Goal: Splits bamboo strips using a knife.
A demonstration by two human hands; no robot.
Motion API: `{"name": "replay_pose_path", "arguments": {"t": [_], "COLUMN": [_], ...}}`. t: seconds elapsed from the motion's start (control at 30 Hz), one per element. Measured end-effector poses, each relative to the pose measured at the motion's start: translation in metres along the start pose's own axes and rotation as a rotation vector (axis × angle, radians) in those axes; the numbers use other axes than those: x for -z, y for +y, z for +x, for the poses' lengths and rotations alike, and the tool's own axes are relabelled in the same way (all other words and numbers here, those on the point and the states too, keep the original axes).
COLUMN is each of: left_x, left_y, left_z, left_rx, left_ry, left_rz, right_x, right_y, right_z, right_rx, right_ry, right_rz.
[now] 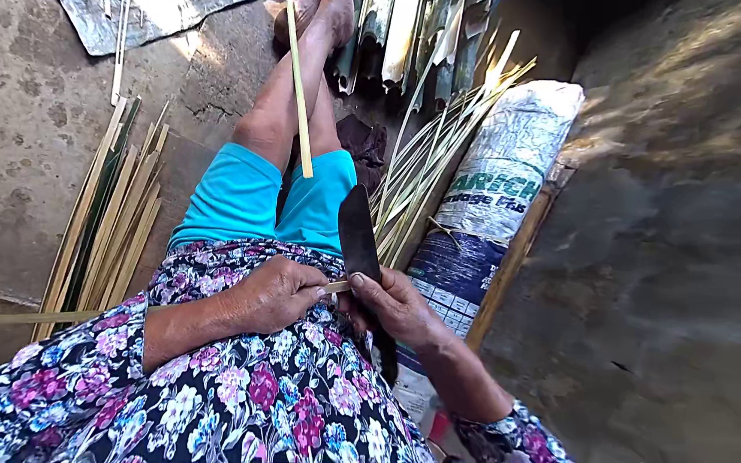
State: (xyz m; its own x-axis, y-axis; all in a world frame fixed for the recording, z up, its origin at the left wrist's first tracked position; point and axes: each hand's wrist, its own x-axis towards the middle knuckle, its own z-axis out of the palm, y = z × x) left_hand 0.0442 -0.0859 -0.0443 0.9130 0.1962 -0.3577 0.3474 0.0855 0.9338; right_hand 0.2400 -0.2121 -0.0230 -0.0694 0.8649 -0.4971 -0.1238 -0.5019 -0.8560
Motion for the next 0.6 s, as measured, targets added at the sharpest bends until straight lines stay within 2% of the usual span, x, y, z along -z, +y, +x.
{"name": "replay_pose_path", "arguments": {"t": [0.13,0.23,0.37,0.47,0.53,0.6], "left_x": [-0.004,-0.003,-0.003,-0.002,0.003,0.011], "left_y": [-0.004,-0.005,-0.002,0.003,0.009,0.013], "left_z": [0.002,0.0,-0.001,-0.003,-0.004,-0.006], "left_rx": [-0.07,-0.018,0.023,-0.032,-0.04,-0.049], "left_ry": [0.041,0.03,0.067,0.186,0.199,0.162], "left_rz": [-0.052,-0.045,-0.103,-0.091,-0.21,-0.392], "right_x": [-0.006,-0.018,-0.02,-0.009,0.002,0.006], "right_y": [-0.003,0.001,-0.006,-0.019,-0.026,-0.022], "right_z": [0.004,0.007,0.009,0.016,0.022,0.03], "right_rx": [-0.027,-0.032,-0.021,-0.021,-0.044,0.028], "right_ry": [0.031,0.063,0.11,0.01,-0.043,0.013], "right_rz": [-0.012,-0.001,-0.153,-0.191,-0.083,-0.027]}}
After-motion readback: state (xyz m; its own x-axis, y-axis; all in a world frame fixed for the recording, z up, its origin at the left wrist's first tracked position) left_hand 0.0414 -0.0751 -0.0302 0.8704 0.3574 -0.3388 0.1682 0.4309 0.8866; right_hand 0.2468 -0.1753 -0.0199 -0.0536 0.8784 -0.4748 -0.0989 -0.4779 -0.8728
